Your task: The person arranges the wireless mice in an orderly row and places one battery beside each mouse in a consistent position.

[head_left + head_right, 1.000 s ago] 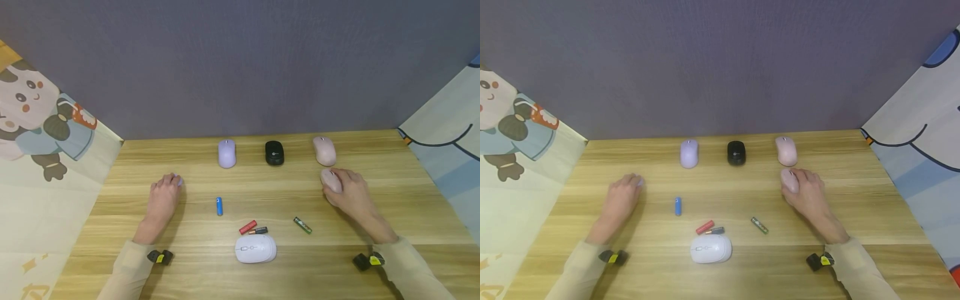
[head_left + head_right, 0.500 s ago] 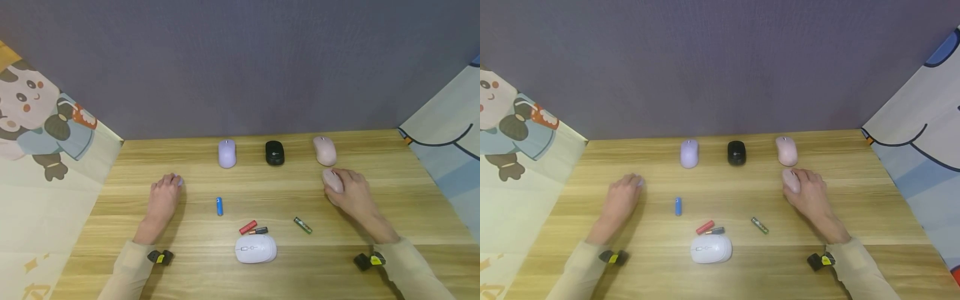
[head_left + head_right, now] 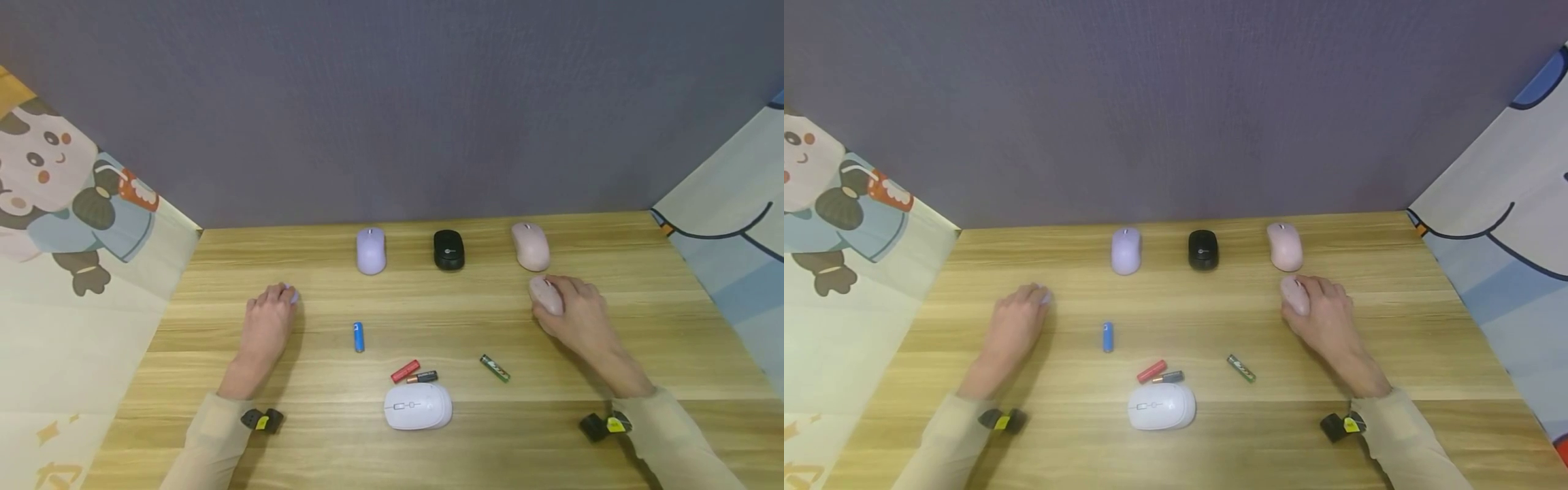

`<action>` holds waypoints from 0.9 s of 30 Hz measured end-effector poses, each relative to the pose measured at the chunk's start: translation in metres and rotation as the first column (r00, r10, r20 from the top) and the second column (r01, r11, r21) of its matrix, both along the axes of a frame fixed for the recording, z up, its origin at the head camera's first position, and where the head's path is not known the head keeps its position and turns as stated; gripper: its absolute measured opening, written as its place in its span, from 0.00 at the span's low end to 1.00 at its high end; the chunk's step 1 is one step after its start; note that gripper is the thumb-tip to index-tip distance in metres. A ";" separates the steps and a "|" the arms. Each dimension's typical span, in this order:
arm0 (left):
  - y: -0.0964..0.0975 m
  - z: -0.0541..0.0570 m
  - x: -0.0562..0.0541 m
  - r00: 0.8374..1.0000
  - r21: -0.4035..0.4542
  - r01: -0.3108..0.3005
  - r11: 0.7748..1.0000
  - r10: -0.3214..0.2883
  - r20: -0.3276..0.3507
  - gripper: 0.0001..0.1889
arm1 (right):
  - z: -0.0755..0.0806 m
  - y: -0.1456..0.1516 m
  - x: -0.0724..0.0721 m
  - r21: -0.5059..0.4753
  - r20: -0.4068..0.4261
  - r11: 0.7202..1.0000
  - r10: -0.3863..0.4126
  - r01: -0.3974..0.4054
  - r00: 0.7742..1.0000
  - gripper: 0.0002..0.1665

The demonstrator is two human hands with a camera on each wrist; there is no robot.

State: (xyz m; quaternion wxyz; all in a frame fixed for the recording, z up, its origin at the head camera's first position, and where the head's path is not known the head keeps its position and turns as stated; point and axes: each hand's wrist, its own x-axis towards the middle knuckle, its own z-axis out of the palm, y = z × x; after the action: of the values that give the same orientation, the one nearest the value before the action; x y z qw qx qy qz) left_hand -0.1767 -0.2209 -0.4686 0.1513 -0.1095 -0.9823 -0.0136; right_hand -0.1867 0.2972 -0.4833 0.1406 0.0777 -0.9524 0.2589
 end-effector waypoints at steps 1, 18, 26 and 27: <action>0.000 0.000 0.000 1.000 0.006 -0.003 1.000 0.003 0.003 0.17 | 0.000 0.000 0.000 0.001 0.001 1.000 0.001 -0.001 1.000 0.36; -0.001 -0.001 0.000 1.000 0.012 0.008 1.000 -0.008 -0.025 0.15 | 0.001 0.000 0.001 0.039 0.037 0.999 -0.011 0.010 0.999 0.35; -0.001 -0.002 -0.001 0.999 0.010 0.009 1.000 -0.008 -0.036 0.15 | 0.000 0.000 0.001 0.066 0.023 0.998 -0.021 0.019 1.000 0.35; -0.001 -0.002 -0.001 0.999 0.005 0.009 1.000 -0.009 -0.035 0.15 | -0.001 0.000 0.001 0.068 0.022 0.997 -0.022 0.021 1.000 0.35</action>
State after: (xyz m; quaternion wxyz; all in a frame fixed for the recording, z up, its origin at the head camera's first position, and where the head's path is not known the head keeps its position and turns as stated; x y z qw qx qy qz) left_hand -0.1776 -0.2215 -0.4704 0.1689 -0.1138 -0.9789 -0.0151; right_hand -0.1856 0.2976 -0.4839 0.1300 0.0691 -0.9630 0.2259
